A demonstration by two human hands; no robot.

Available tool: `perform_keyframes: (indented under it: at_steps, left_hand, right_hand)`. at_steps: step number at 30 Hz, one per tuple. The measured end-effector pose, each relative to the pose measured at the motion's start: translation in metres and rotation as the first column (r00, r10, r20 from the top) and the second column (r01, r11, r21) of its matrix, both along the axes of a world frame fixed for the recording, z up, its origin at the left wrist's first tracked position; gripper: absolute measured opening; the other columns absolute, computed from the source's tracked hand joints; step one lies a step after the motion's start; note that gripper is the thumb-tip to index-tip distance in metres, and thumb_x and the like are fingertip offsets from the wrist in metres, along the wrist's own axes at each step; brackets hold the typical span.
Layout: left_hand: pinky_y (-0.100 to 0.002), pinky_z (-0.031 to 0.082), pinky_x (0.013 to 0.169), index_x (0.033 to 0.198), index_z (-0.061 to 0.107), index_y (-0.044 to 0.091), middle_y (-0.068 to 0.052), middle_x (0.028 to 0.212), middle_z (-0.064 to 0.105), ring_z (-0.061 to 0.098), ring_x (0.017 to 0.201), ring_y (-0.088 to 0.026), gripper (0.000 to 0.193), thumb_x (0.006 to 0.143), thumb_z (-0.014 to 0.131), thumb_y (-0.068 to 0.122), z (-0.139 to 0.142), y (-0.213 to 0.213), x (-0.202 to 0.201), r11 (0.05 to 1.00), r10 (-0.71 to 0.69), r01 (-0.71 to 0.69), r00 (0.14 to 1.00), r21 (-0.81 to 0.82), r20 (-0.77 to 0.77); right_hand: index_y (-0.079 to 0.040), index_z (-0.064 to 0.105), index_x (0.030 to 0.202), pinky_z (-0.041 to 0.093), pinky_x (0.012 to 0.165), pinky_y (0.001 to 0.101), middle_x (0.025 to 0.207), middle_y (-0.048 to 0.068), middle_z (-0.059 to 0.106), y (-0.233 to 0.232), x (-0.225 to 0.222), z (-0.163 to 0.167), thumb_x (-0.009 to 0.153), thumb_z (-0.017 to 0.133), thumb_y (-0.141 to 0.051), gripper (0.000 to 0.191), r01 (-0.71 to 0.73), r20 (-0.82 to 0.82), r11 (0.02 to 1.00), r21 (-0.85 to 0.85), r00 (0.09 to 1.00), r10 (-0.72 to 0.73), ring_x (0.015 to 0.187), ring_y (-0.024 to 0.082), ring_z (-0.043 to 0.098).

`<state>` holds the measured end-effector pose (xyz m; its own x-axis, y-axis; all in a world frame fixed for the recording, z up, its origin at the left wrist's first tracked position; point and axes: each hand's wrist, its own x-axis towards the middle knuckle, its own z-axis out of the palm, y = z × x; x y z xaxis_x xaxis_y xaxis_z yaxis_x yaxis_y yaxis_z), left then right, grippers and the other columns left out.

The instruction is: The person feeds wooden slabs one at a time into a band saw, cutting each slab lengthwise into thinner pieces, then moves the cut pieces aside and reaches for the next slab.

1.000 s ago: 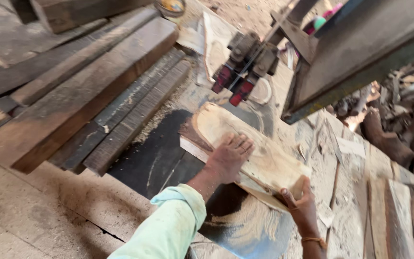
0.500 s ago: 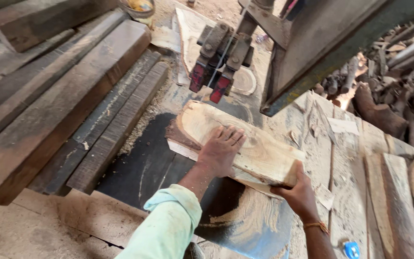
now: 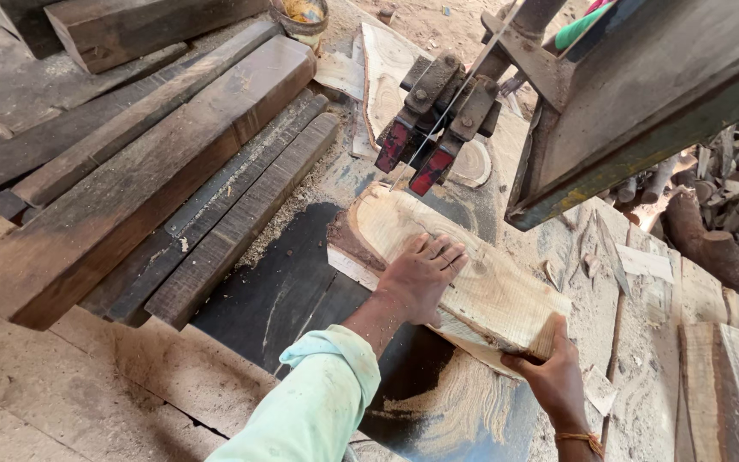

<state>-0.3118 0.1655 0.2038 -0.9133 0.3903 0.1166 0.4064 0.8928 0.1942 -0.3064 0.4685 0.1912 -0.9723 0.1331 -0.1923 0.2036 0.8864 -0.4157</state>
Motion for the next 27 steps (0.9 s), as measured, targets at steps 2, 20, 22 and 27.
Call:
perform_keyframes:
  at_steps: [2,20,22,27]
  left_hand:
    - [-0.047,0.018,0.123,0.153,0.038,0.008,-0.008,0.161,0.035,0.028,0.150,-0.028,0.119,0.059,0.089,0.061,0.000,0.000,-0.001,1.000,0.001,-0.001,1.000,0.013,-0.006]
    - [-0.047,0.018,0.124,0.152,0.040,0.007,-0.011,0.161,0.036,0.028,0.151,-0.030,0.117,0.058,0.088,0.057,-0.006,-0.004,-0.016,0.999,-0.011,0.012,1.000,0.033,-0.027]
    - [-0.048,0.018,0.124,0.152,0.040,0.007,-0.011,0.161,0.036,0.028,0.151,-0.030,0.117,0.058,0.088,0.057,-0.006,-0.005,-0.018,0.999,-0.010,0.011,0.999,0.035,-0.032]
    - [-0.048,0.018,0.124,0.152,0.041,0.007,-0.011,0.161,0.036,0.028,0.151,-0.030,0.117,0.057,0.088,0.058,-0.006,-0.006,-0.022,0.999,-0.020,0.021,0.999,0.036,-0.036]
  right_hand:
    - [-0.005,0.022,0.164,0.060,0.089,0.0429,0.129,0.023,0.051,-0.001,-0.002,0.002,0.055,0.097,-0.039,0.137,-0.050,-0.042,0.998,0.048,0.998,0.052,0.109,0.036,0.066]
    - [0.001,0.020,0.164,0.064,0.087,0.0420,0.131,0.025,0.051,-0.011,-0.016,0.004,0.060,0.091,-0.026,0.129,0.041,-0.001,0.988,-0.147,0.999,-0.041,0.106,0.038,0.070]
    - [0.002,0.021,0.163,0.062,0.088,0.0414,0.131,0.025,0.050,-0.010,-0.017,0.003,0.060,0.093,-0.024,0.128,0.006,-0.047,0.992,-0.129,0.999,-0.012,0.107,0.037,0.069]
    - [0.001,0.019,0.163,0.063,0.087,0.0413,0.131,0.025,0.049,-0.009,-0.022,0.000,0.062,0.092,-0.025,0.128,0.005,-0.042,0.990,-0.141,0.999,-0.011,0.107,0.037,0.068]
